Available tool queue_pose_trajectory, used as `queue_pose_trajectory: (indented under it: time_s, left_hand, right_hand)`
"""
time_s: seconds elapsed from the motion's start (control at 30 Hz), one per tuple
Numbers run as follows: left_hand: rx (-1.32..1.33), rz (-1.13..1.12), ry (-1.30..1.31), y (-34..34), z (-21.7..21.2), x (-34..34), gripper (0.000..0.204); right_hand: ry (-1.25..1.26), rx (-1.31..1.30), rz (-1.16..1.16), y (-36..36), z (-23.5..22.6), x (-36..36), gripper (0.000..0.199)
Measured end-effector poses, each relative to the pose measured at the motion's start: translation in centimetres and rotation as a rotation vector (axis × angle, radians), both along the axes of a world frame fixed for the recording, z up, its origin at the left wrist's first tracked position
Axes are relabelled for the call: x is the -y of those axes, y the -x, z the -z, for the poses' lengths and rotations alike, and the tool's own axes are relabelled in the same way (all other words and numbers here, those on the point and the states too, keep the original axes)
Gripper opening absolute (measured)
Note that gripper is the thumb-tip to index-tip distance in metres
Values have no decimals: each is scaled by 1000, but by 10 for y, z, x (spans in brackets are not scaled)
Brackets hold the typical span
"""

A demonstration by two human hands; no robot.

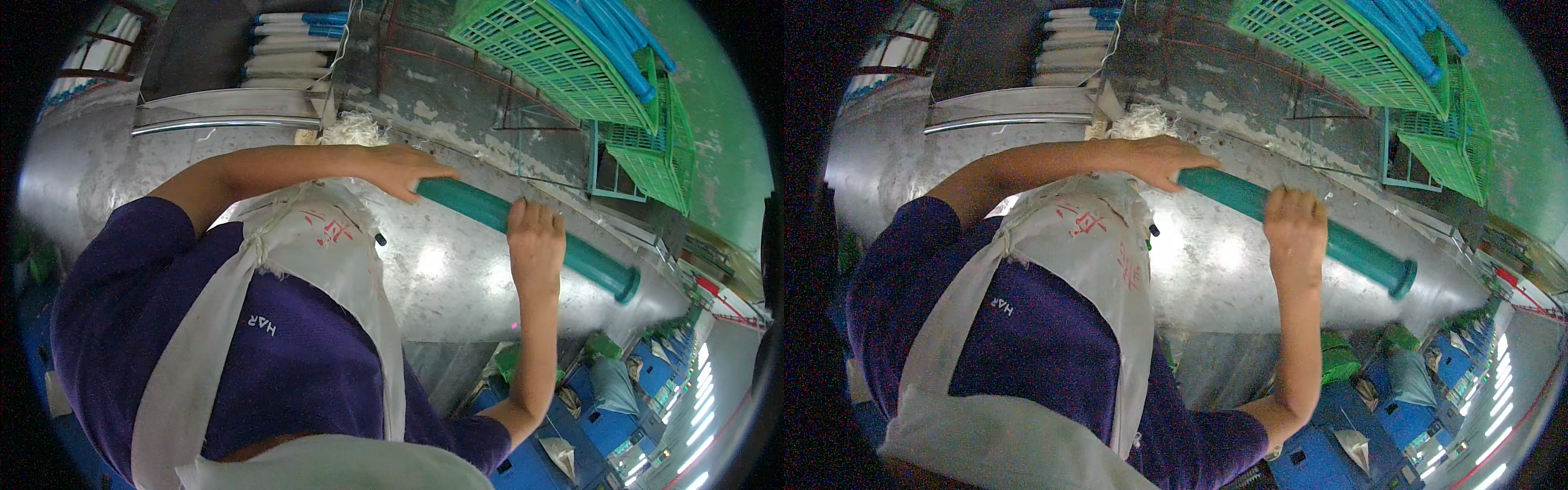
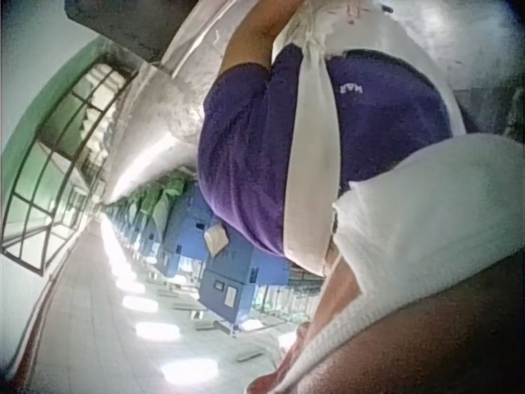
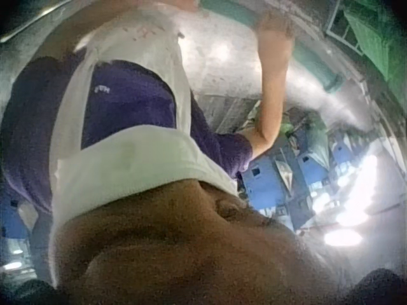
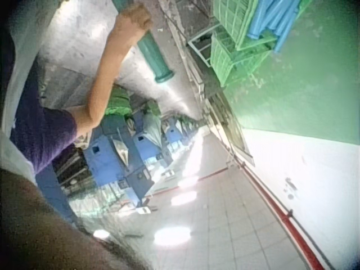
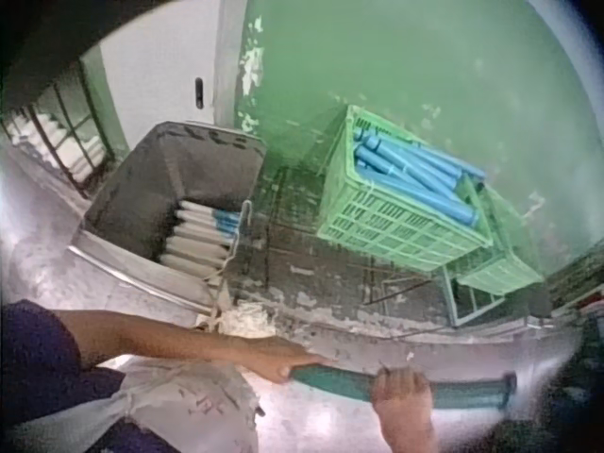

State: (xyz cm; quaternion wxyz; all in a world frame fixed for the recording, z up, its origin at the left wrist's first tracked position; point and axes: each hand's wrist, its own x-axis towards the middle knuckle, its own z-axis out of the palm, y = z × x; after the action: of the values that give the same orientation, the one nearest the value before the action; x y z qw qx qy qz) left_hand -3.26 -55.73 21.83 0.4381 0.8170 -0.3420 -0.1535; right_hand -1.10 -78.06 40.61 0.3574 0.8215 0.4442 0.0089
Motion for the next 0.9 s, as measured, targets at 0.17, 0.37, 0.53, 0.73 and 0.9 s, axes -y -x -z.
queue_pose_trajectory:
  time_s: [0.17, 0.37, 0.53, 0.73, 0.9]
  left_hand:
    - [-131, -253, -306, -2, 86, -20, 84]
    - [-1114, -865, 933, -31, 28, 22, 97]
    - [-935, -940, 1184, -79, -14, 8, 67]
    - [-536, -1028, 862, -105, 19, -44, 21]
    - [-193, -240, -285, -64, 50, -79, 62]
  right_hand:
    - [-60, 147, 301, 33, 23, 52, 11]
    - [-515, -49, 698, 79, 100, 43, 48]
    - [-1685, -2583, 1484, 112, 149, 8, 41]
    - [-1322, -1221, 1232, 96, 143, 10, 33]
    - [-1392, -687, 1333, -43, 37, 88, 27]
